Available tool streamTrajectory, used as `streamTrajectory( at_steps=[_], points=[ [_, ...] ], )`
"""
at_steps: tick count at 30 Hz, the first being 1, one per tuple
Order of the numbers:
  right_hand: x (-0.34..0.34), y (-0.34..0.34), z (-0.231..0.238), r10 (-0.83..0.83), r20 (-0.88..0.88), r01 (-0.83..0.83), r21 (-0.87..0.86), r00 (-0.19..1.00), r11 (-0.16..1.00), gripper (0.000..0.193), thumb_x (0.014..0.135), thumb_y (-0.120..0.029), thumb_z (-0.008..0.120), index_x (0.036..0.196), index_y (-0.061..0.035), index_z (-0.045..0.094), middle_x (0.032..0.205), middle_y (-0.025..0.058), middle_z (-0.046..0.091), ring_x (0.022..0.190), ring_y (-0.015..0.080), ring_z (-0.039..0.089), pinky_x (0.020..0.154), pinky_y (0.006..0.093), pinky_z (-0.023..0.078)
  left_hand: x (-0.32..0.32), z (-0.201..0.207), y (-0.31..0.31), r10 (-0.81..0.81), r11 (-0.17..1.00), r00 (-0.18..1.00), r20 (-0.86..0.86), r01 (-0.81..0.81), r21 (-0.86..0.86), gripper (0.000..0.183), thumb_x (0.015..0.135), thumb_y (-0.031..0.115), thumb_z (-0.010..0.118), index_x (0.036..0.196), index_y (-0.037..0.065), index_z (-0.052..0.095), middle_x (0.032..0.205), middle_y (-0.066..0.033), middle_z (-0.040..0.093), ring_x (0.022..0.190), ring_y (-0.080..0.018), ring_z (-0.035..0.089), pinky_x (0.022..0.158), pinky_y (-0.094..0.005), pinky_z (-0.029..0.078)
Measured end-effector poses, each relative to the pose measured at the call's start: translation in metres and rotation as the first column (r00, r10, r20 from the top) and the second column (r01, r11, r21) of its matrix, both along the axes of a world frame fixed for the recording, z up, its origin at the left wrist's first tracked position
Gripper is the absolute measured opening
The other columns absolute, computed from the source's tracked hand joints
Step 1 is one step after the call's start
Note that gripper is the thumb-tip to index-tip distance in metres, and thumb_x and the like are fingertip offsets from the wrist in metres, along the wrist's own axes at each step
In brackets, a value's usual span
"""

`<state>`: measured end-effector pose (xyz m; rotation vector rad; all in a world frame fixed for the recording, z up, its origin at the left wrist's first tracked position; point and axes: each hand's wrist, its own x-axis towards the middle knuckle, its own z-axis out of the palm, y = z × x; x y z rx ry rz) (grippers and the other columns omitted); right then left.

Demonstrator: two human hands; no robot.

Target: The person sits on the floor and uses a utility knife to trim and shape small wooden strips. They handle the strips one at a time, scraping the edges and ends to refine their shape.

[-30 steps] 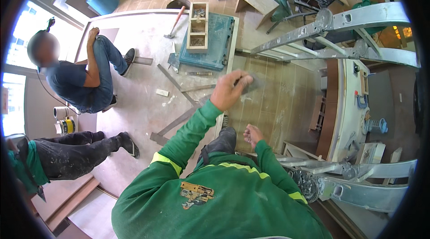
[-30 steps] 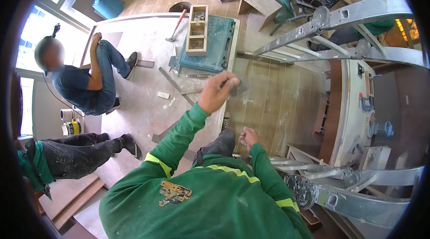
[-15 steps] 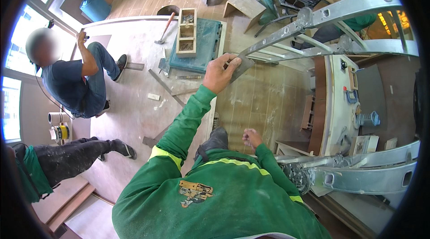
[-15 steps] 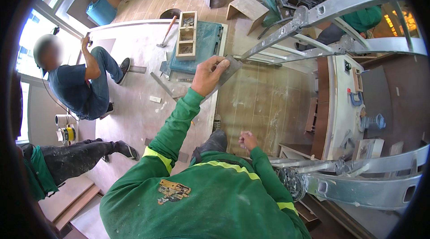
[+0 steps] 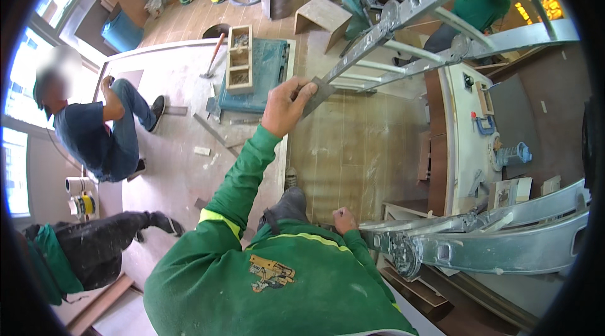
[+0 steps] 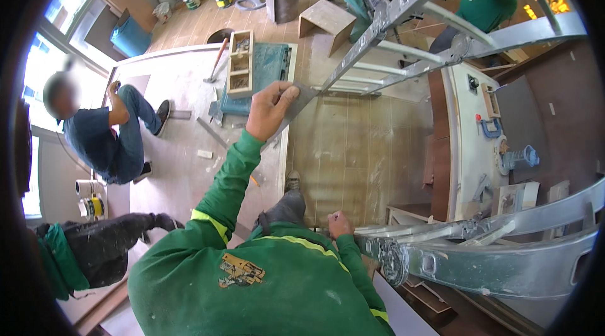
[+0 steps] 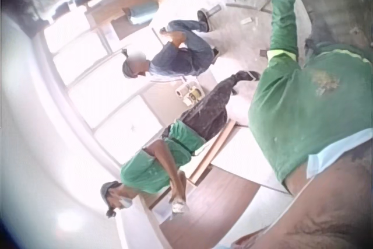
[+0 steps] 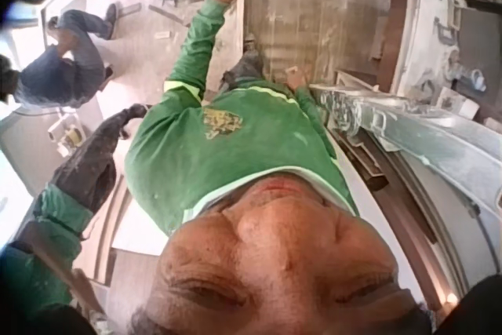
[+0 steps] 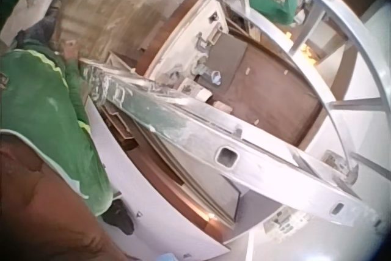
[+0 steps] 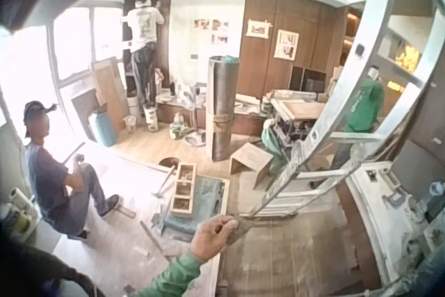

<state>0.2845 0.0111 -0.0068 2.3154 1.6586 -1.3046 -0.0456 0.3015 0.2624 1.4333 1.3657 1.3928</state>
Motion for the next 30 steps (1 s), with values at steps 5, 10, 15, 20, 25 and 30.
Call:
streamTrajectory(
  at_steps=[5, 10, 15, 20, 25, 30],
  points=[
    [-0.044, -0.010, 0.064, 0.272, 0.256, -0.260, -0.081, 0.928, 0.962, 0.042, 0.097, -0.042, 0.059, 0.116, -0.0062, 0.066, 0.122, 0.0210, 0.070, 0.117, 0.0437, 0.065, 0.103, 0.0644, 0.042, 0.002, -0.001, -0.032, 0.057, 0.998, 0.998, -0.015, -0.057, -0.037, 0.028, 0.101, 0.026, 0.072, 0.107, -0.001, 0.074, 0.072, -0.0041, 0.063, 0.065, -0.0082, 0.053, 0.061, -0.0286, 0.047],
    [-0.030, -0.013, 0.068, 0.398, 0.181, -0.399, -0.034, 0.899, 0.916, 0.041, 0.097, -0.040, 0.062, 0.123, -0.0080, 0.065, 0.128, 0.0192, 0.068, 0.121, 0.0416, 0.063, 0.107, 0.0691, 0.037, 0.015, 0.017, -0.063, 0.067, 0.988, 0.992, 0.102, -0.080, 0.129, 0.028, 0.102, 0.026, 0.073, 0.108, -0.001, 0.073, 0.070, 0.0021, 0.059, 0.065, -0.0056, 0.045, 0.058, -0.0269, 0.042],
    [-0.029, -0.024, 0.069, 0.502, 0.261, -0.517, -0.015, 0.824, 0.856, 0.042, 0.098, -0.042, 0.060, 0.124, -0.0085, 0.064, 0.128, 0.0187, 0.068, 0.122, 0.0413, 0.064, 0.112, 0.0698, 0.033, 0.013, 0.054, -0.114, 0.069, 0.987, 0.993, 0.095, -0.082, 0.136, 0.025, 0.102, 0.023, 0.073, 0.110, 0.000, 0.073, 0.074, 0.0026, 0.062, 0.067, -0.0035, 0.049, 0.061, -0.0234, 0.043],
    [-0.017, -0.036, 0.059, 0.574, 0.249, -0.599, 0.033, 0.780, 0.800, 0.039, 0.097, -0.038, 0.062, 0.119, -0.0063, 0.065, 0.117, 0.0186, 0.072, 0.113, 0.0411, 0.068, 0.103, 0.0631, 0.045, 0.016, 0.076, -0.162, 0.116, 0.969, 0.992, 0.054, -0.125, 0.212, 0.022, 0.101, 0.019, 0.074, 0.109, -0.002, 0.072, 0.078, -0.0014, 0.066, 0.072, -0.0062, 0.055, 0.065, -0.0259, 0.048],
    [0.020, -0.083, 0.024, 0.452, -0.208, -0.428, 0.154, 0.867, 0.891, 0.036, 0.095, -0.038, 0.065, 0.103, -0.0026, 0.068, 0.104, 0.0221, 0.073, 0.104, 0.0403, 0.069, 0.089, 0.0516, 0.053, 0.026, 0.093, -0.203, 0.095, 0.934, 0.995, -0.034, -0.077, 0.349, 0.018, 0.098, 0.013, 0.075, 0.109, -0.002, 0.072, 0.088, -0.0116, 0.070, 0.075, -0.0176, 0.064, 0.070, -0.0312, 0.051],
    [0.054, -0.134, 0.000, 0.332, -0.301, -0.359, -0.041, 0.894, 0.932, 0.039, 0.092, -0.039, 0.069, 0.101, -0.0008, 0.070, 0.099, 0.0214, 0.073, 0.097, 0.0373, 0.071, 0.086, 0.0475, 0.056, 0.029, 0.125, -0.225, 0.134, 0.874, 0.986, -0.103, -0.068, 0.481, 0.017, 0.095, 0.011, 0.076, 0.107, -0.001, 0.072, 0.087, -0.0111, 0.068, 0.073, -0.0202, 0.063, 0.068, -0.0324, 0.051]
  ],
)
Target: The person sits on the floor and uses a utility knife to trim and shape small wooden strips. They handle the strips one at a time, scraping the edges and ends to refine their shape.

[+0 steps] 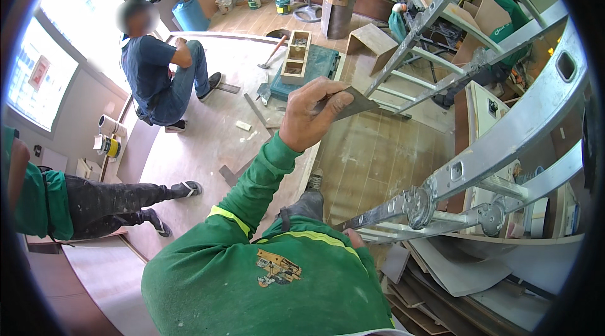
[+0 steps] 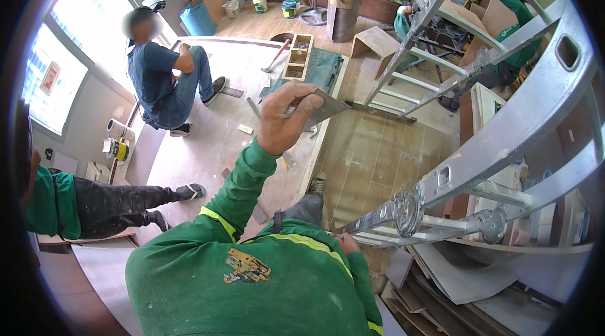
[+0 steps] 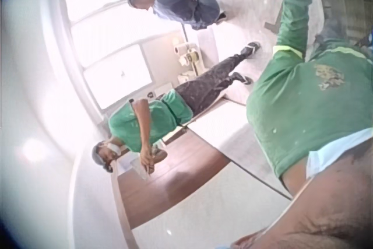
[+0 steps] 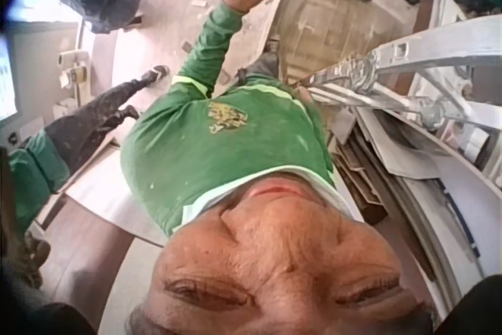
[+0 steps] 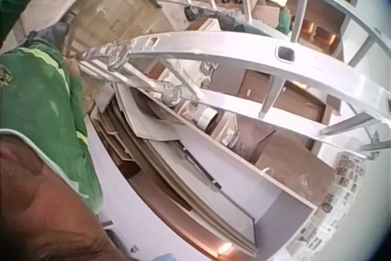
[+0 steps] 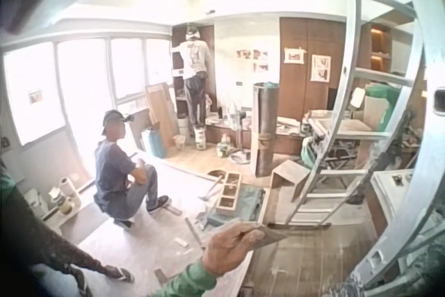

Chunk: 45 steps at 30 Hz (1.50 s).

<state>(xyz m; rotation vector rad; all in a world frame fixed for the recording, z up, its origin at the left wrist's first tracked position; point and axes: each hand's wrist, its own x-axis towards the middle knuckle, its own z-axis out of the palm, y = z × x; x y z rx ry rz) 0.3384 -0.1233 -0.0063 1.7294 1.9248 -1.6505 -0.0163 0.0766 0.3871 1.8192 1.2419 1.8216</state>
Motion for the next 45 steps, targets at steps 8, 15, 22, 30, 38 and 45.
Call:
streamTrajectory(
  at_steps=[8, 15, 22, 30, 38, 45],
  points=[
    [0.048, -0.065, -0.038, -0.355, 0.105, 0.361, -0.044, 0.929, 0.932, 0.025, 0.094, -0.028, 0.066, 0.099, -0.0044, 0.071, 0.085, 0.0189, 0.072, 0.075, 0.0274, 0.070, 0.068, 0.0446, 0.057, 0.021, 0.034, -0.006, 0.017, 1.000, 0.992, -0.126, -0.016, 0.011, 0.014, 0.095, 0.011, 0.077, 0.102, 0.000, 0.073, 0.082, -0.0068, 0.065, 0.070, -0.0150, 0.060, 0.065, -0.0290, 0.048],
    [0.133, -0.175, -0.140, 0.307, 0.468, -0.397, 0.104, 0.829, 0.912, 0.027, 0.101, -0.029, 0.056, 0.111, -0.0094, 0.071, 0.091, 0.0148, 0.071, 0.083, 0.0325, 0.070, 0.077, 0.0467, 0.055, 0.052, 0.030, 0.038, -0.181, 0.971, 0.967, 0.180, 0.205, -0.123, 0.016, 0.103, 0.015, 0.071, 0.107, -0.001, 0.071, 0.089, 0.0040, 0.064, 0.077, -0.0029, 0.054, 0.068, -0.0215, 0.044],
    [0.109, -0.221, -0.110, -0.300, 0.292, 0.308, 0.019, 0.908, 0.951, 0.028, 0.101, -0.031, 0.058, 0.112, -0.0080, 0.070, 0.092, 0.0136, 0.070, 0.085, 0.0300, 0.069, 0.079, 0.0446, 0.055, 0.065, 0.034, 0.055, -0.195, 0.980, 0.980, 0.038, 0.193, 0.042, 0.018, 0.098, 0.014, 0.077, 0.107, 0.000, 0.072, 0.087, 0.0017, 0.066, 0.078, -0.0045, 0.059, 0.069, -0.0222, 0.049],
    [0.065, -0.181, -0.072, -0.500, 0.172, 0.518, -0.077, 0.849, 0.852, 0.031, 0.101, -0.034, 0.061, 0.113, -0.0064, 0.068, 0.094, 0.0122, 0.070, 0.088, 0.0272, 0.068, 0.081, 0.0422, 0.054, 0.037, 0.062, 0.061, -0.205, 0.933, 0.979, 0.012, 0.192, 0.304, 0.021, 0.098, 0.004, 0.074, 0.116, -0.002, 0.064, 0.092, -0.0035, 0.064, 0.081, -0.0086, 0.060, 0.074, -0.0246, 0.051],
    [0.033, -0.086, -0.031, -0.394, 0.001, 0.393, -0.089, 0.919, 0.915, 0.034, 0.102, -0.036, 0.063, 0.114, -0.0048, 0.067, 0.096, 0.0109, 0.070, 0.090, 0.0243, 0.067, 0.084, 0.0398, 0.054, 0.015, 0.016, 0.076, -0.433, 0.870, 0.847, 0.308, 0.482, -0.102, 0.023, 0.107, 0.021, 0.064, 0.118, 0.001, 0.063, 0.102, 0.0006, 0.064, 0.096, -0.0067, 0.058, 0.086, -0.0247, 0.049],
    [-0.024, 0.039, 0.044, -0.297, -0.264, 0.284, -0.085, 0.918, 0.955, 0.037, 0.102, -0.039, 0.065, 0.115, -0.0035, 0.065, 0.098, 0.0097, 0.069, 0.092, 0.0218, 0.066, 0.086, 0.0377, 0.053, -0.052, -0.014, 0.118, -0.375, 0.919, 0.907, 0.191, 0.391, -0.055, 0.017, 0.104, 0.015, 0.068, 0.114, 0.001, 0.065, 0.101, -0.0015, 0.064, 0.094, -0.0089, 0.059, 0.085, -0.0266, 0.050]
  ],
)
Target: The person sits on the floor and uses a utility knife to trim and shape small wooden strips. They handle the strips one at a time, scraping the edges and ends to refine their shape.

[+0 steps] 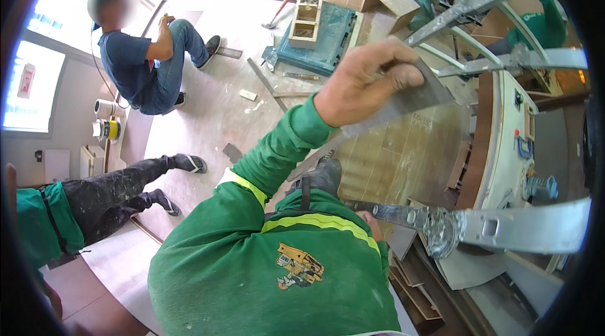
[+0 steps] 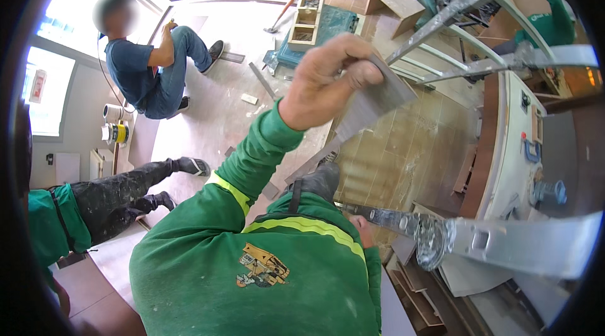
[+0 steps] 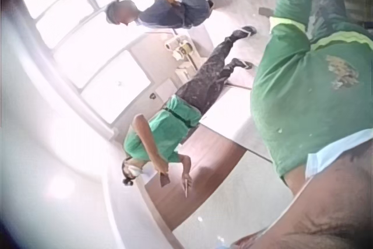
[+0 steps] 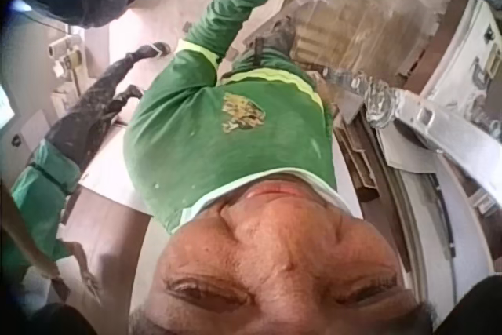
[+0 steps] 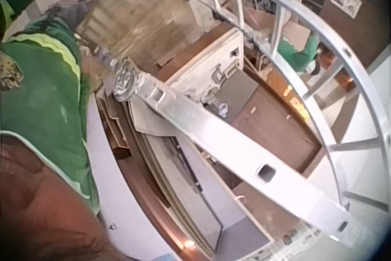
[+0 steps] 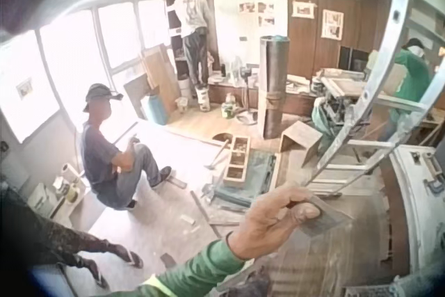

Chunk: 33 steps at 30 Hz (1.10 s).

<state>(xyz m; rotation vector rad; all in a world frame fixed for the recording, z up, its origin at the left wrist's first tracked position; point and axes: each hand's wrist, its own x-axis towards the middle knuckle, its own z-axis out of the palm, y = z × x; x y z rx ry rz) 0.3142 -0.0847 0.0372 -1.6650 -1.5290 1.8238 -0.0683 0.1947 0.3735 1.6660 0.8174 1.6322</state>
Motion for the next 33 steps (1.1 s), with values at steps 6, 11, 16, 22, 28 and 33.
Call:
streamTrajectory(
  at_steps=[6, 11, 16, 22, 28, 33],
  points=[
    [-0.094, 0.133, 0.049, -0.077, 0.056, 0.079, -0.038, 0.995, 0.996, 0.045, 0.100, -0.030, 0.072, 0.129, 0.0001, 0.056, 0.109, 0.0089, 0.064, 0.096, 0.0145, 0.060, 0.085, 0.0327, 0.052, -0.072, -0.036, 0.030, 0.188, 0.964, 0.975, 0.115, -0.160, -0.214, 0.014, 0.101, 0.011, 0.071, 0.110, 0.001, 0.067, 0.099, -0.0022, 0.066, 0.093, -0.0084, 0.060, 0.083, -0.0265, 0.050],
    [-0.155, 0.202, 0.142, -0.304, -0.218, 0.348, 0.202, 0.927, 0.915, 0.067, 0.094, -0.019, 0.079, 0.148, -0.0023, 0.043, 0.135, 0.0132, 0.050, 0.106, 0.0186, 0.059, 0.097, 0.0356, 0.049, -0.051, -0.053, 0.027, 0.095, 0.963, 0.990, 0.105, -0.065, -0.262, 0.006, 0.094, 0.009, 0.076, 0.099, 0.005, 0.074, 0.091, -0.0033, 0.069, 0.085, -0.0134, 0.063, 0.077, -0.0288, 0.050],
    [-0.201, 0.290, 0.214, -0.105, -0.092, 0.139, 0.635, 0.990, 0.760, 0.057, 0.097, -0.023, 0.078, 0.144, -0.0046, 0.053, 0.133, 0.0078, 0.054, 0.112, 0.0199, 0.061, 0.098, 0.0360, 0.049, -0.025, -0.053, 0.037, 0.097, 0.982, 0.981, 0.167, -0.067, -0.175, 0.007, 0.092, 0.011, 0.079, 0.097, 0.006, 0.075, 0.085, -0.0048, 0.068, 0.085, -0.0193, 0.066, 0.073, -0.0341, 0.049],
    [-0.255, 0.329, 0.262, -0.078, -0.322, 0.255, 0.555, 0.944, 0.792, 0.019, 0.103, -0.018, 0.069, 0.109, -0.0005, 0.070, 0.096, 0.0028, 0.069, 0.095, 0.0104, 0.061, 0.088, 0.0262, 0.047, -0.048, -0.069, 0.039, 0.020, 0.966, 0.932, 0.361, 0.075, -0.247, 0.051, 0.096, 0.028, 0.079, 0.134, 0.001, 0.059, 0.122, -0.0107, 0.065, 0.107, -0.0124, 0.062, 0.095, -0.0311, 0.052],
    [-0.226, 0.389, 0.305, -0.122, -0.315, 0.298, 0.603, 0.941, 0.740, 0.015, 0.102, -0.014, 0.069, 0.099, -0.0003, 0.066, 0.094, 0.0038, 0.069, 0.085, 0.0090, 0.065, 0.076, 0.0268, 0.053, -0.029, -0.170, 0.026, -0.123, 0.848, 0.992, -0.008, 0.101, -0.521, 0.046, 0.097, 0.026, 0.078, 0.133, 0.002, 0.062, 0.125, -0.0116, 0.070, 0.115, -0.0195, 0.066, 0.099, -0.0377, 0.053],
    [-0.254, 0.455, 0.337, 0.120, -0.292, 0.223, 0.890, 0.949, 0.398, 0.025, 0.095, -0.022, 0.076, 0.095, 0.0001, 0.064, 0.079, 0.0133, 0.058, 0.067, 0.0217, 0.055, 0.062, 0.0366, 0.046, -0.029, -0.224, 0.022, -0.001, 0.699, 0.994, 0.108, 0.078, -0.711, 0.014, 0.102, 0.013, 0.069, 0.108, 0.000, 0.070, 0.102, -0.0024, 0.072, 0.088, -0.0115, 0.062, 0.077, -0.0307, 0.052]
  ],
)
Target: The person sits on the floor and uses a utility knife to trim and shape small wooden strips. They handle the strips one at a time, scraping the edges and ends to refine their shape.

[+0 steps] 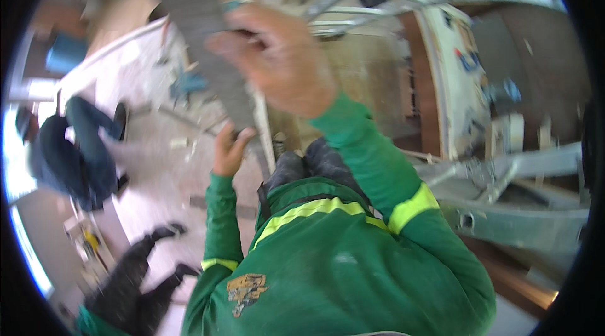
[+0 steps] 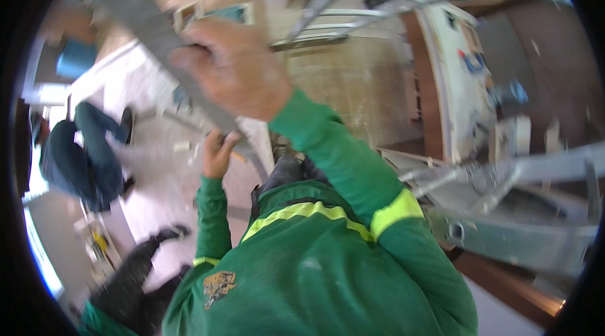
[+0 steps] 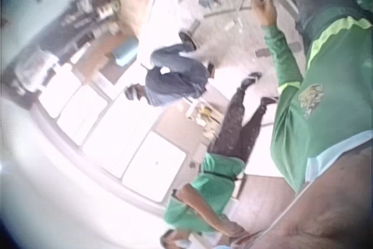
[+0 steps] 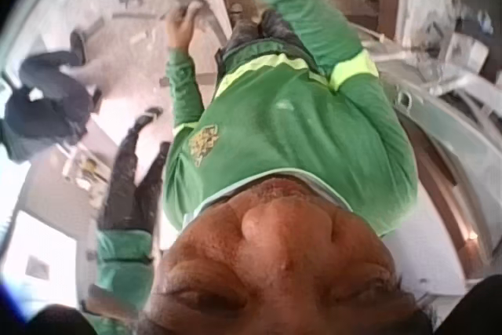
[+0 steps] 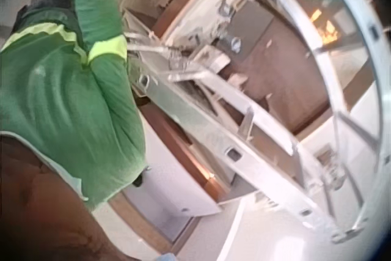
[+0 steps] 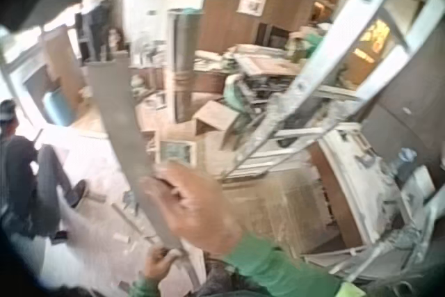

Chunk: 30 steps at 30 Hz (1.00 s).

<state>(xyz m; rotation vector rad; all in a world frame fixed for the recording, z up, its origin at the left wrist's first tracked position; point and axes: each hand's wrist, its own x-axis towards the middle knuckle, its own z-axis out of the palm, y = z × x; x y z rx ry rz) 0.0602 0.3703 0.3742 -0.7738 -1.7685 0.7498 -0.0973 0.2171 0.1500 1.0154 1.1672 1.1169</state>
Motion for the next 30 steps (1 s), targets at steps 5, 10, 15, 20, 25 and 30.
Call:
streamTrajectory(
  at_steps=[5, 10, 15, 20, 25, 30],
  points=[
    [0.063, 0.029, 0.026, -0.009, -0.032, 0.003, -0.194, 0.999, 0.981, 0.029, 0.096, -0.024, 0.076, 0.089, -0.0011, 0.061, 0.069, 0.0073, 0.051, 0.065, 0.0133, 0.049, 0.058, 0.0342, 0.043, -0.018, -0.030, 0.000, -0.244, 0.969, 0.968, -0.063, 0.241, -0.058, 0.024, 0.102, 0.017, 0.072, 0.119, -0.001, 0.071, 0.109, -0.0026, 0.073, 0.101, -0.0104, 0.063, 0.090, -0.0301, 0.051],
    [0.100, 0.048, -0.005, 0.053, -0.114, -0.075, -0.197, 0.992, 0.978, 0.031, 0.097, -0.021, 0.076, 0.082, -0.0024, 0.056, 0.066, 0.0013, 0.044, 0.064, 0.0089, 0.043, 0.056, 0.0313, 0.039, -0.007, -0.023, -0.010, -0.280, 0.951, 0.958, -0.054, 0.270, -0.149, 0.029, 0.101, 0.019, 0.074, 0.122, -0.001, 0.071, 0.112, -0.0040, 0.074, 0.105, -0.0120, 0.064, 0.095, -0.0312, 0.051],
    [0.112, 0.039, 0.018, 0.150, -0.017, -0.148, -0.294, 0.989, 0.944, 0.034, 0.099, -0.028, 0.075, 0.083, -0.0045, 0.056, 0.070, -0.0008, 0.053, 0.068, 0.0057, 0.055, 0.058, 0.0275, 0.045, 0.021, 0.017, 0.006, -0.208, 0.976, 0.977, -0.033, 0.205, -0.075, 0.026, 0.103, 0.020, 0.072, 0.117, -0.001, 0.071, 0.109, -0.0092, 0.076, 0.100, -0.0185, 0.073, 0.093, -0.0357, 0.056],
    [0.153, 0.043, 0.050, 0.296, 0.287, -0.209, -0.298, 0.911, 0.931, 0.030, 0.100, -0.031, 0.074, 0.102, -0.0022, 0.069, 0.085, 0.0028, 0.067, 0.086, 0.0083, 0.065, 0.075, 0.0276, 0.053, 0.032, 0.050, 0.041, -0.160, 0.987, 0.987, -0.014, 0.160, 0.006, 0.021, 0.104, 0.014, 0.069, 0.119, 0.000, 0.070, 0.107, -0.0061, 0.076, 0.096, -0.0150, 0.070, 0.089, -0.0321, 0.055],
    [0.192, 0.047, 0.061, 0.133, 0.382, 0.000, -0.330, 0.915, 0.944, 0.032, 0.100, -0.031, 0.073, 0.114, -0.0019, 0.069, 0.096, 0.0037, 0.069, 0.090, 0.0105, 0.064, 0.082, 0.0289, 0.054, -0.020, 0.042, 0.051, -0.004, 0.995, 1.000, 0.012, 0.003, 0.105, 0.018, 0.104, 0.013, 0.068, 0.117, 0.001, 0.069, 0.108, -0.0068, 0.075, 0.094, -0.0143, 0.069, 0.086, -0.0306, 0.054],
    [0.219, 0.059, 0.037, 0.142, 0.358, 0.025, -0.424, 0.923, 0.905, 0.033, 0.101, -0.032, 0.073, 0.116, -0.0029, 0.067, 0.099, 0.0026, 0.067, 0.087, 0.0105, 0.063, 0.081, 0.0284, 0.053, -0.057, 0.062, 0.019, 0.232, 0.962, 0.972, -0.030, -0.225, 0.154, 0.022, 0.105, 0.014, 0.066, 0.120, -0.002, 0.065, 0.108, -0.0124, 0.074, 0.096, -0.0216, 0.072, 0.089, -0.0360, 0.057]
  ],
)
